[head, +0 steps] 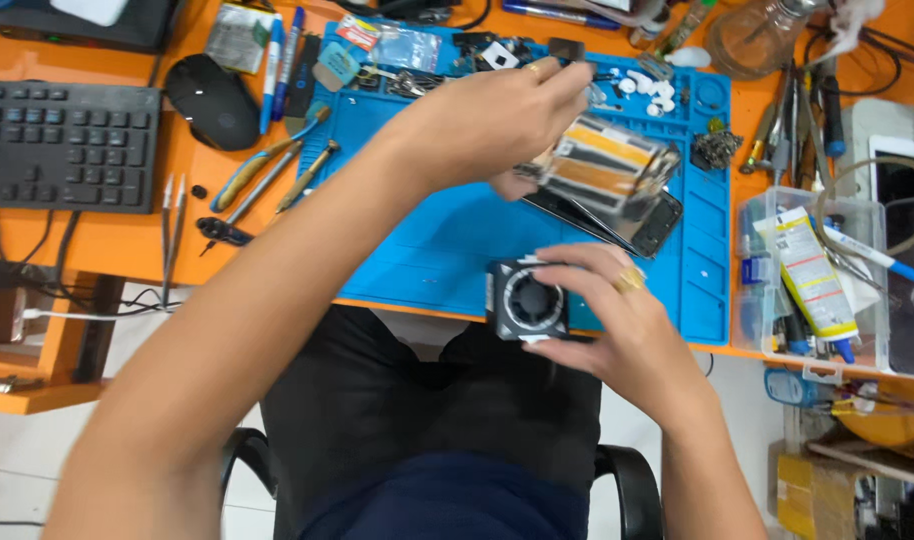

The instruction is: The person uses tweezers to handle a small component and then picks up a small black fan with a purple LED. They manipulate the fan, turning it over and adjusting its position on the workbench while the LED remains illuminated.

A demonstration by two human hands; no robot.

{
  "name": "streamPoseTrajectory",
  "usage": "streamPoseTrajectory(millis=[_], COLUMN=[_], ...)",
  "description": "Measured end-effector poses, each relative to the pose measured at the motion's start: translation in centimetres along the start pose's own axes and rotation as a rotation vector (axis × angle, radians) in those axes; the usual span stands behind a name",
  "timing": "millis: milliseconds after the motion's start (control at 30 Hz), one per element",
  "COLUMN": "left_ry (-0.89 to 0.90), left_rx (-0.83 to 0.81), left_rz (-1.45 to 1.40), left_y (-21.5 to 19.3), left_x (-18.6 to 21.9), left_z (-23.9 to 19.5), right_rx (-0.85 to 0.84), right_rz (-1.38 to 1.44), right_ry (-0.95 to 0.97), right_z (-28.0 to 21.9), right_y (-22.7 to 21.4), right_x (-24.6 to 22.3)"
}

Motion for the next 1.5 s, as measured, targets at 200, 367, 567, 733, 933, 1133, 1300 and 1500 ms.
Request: streamPoseTrajectory(millis=[200, 367, 567, 733, 933, 1133, 1300, 1500], left_ry=[-0.194, -0.220, -0.412, -0.591, -0.714, -0.762, -0.834, -0.866], left_rx=[-0.133, 0.003, 0.231, 0.129, 0.019, 0.043, 0.154, 0.178], left_rz=[-0.701, -0.638, -0.901, -1.264, -1.302, -1.270, -1.251, -1.280], left_y=[9.1, 7.7, -2.7, -6.1, -4.2, -3.3, -2.4, -3.2], left_x=[-0.8, -1.1, -1.5, 2.2, 5.4, 5.8, 5.9, 5.8], left_z=[0.4, -1.8, -8.2, -14.5, -17.8, -18.0, -18.8, -17.9], right_rx=[-0.137, -0.138, -0.139, -0.125, -0.144, -0.047, 0.242, 0.266], right_rz=[0.067, 0.068, 0.029, 0.008, 0.063, 0.031, -0.093, -0.149], right_ry=[0.100, 0.072, 0.022, -0.012, 0.108, 0.090, 0.152, 0.186], right_z=[5.3, 6.7, 6.8, 6.8, 6.6, 3.5, 0.6, -0.1], right_y=[2.7, 3.8, 5.1, 6.1, 7.2, 7.8, 7.6, 8.4], right_x=[-0.2, -1.3, -2.3, -2.4, -1.7, -0.8, -1.2, -1.1])
Point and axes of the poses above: each hand's wrist, its own z-axis towards the middle knuckle, its own y-axis out of the palm, x = y × z, the point moved 8 cm from there along z, towards the middle knuckle, and after that the axes turned 13 degrees about -z, right-handed, at the moved point
